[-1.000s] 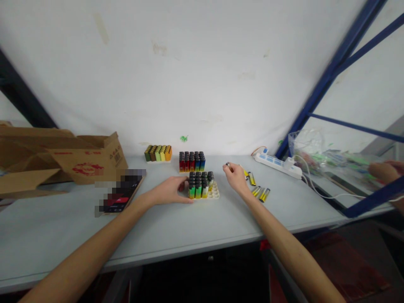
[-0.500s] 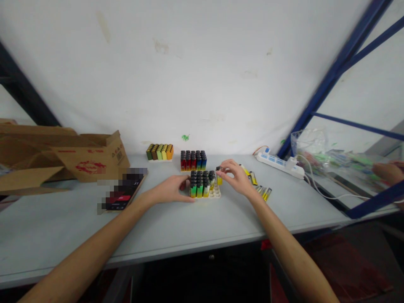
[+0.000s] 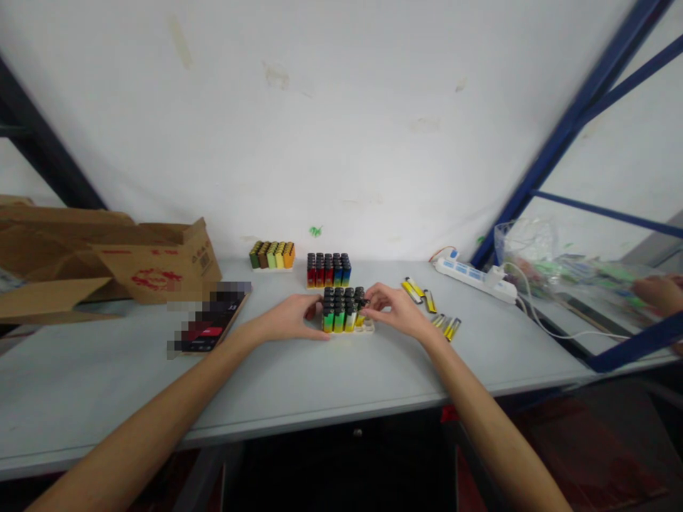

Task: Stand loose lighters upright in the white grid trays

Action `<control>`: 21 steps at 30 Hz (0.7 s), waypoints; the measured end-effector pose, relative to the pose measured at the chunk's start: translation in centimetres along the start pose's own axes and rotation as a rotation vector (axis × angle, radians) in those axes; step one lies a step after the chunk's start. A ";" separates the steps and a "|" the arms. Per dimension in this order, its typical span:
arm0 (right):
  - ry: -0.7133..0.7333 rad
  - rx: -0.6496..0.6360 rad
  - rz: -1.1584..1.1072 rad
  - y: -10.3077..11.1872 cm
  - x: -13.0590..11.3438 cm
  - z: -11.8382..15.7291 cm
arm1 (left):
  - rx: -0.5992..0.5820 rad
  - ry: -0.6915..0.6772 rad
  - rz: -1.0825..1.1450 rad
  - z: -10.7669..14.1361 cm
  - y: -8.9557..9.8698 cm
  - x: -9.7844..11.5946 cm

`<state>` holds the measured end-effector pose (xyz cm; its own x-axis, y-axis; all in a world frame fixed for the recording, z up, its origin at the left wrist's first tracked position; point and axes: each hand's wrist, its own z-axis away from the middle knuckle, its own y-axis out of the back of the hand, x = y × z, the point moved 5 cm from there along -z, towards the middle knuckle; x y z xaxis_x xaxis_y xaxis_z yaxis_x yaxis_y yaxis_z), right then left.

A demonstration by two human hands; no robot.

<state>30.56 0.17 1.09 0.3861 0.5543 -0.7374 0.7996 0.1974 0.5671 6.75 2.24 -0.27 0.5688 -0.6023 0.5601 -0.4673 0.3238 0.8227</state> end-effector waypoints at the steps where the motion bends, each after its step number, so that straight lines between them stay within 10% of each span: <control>1: -0.009 -0.011 -0.008 -0.2 0.1 0.0 | -0.003 0.001 0.000 0.0 0.0 0.0; 7: -0.083 -0.066 0.055 0.3 -0.2 0.2 | -0.009 -0.006 -0.007 0.0 0.0 0.0; 15: -0.264 0.049 0.600 8.0 1.2 4.5 | 0.007 0.024 -0.042 0.0 0.0 -0.2; 21: -0.326 -0.065 0.739 8.2 3.1 8.7 | 0.000 0.047 -0.047 -0.1 0.0 -0.1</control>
<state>42.30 -3.56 0.30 0.9270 0.2982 -0.2276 0.2605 -0.0753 0.9625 6.74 2.36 -0.35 0.6211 -0.5822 0.5247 -0.4394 0.2956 0.8482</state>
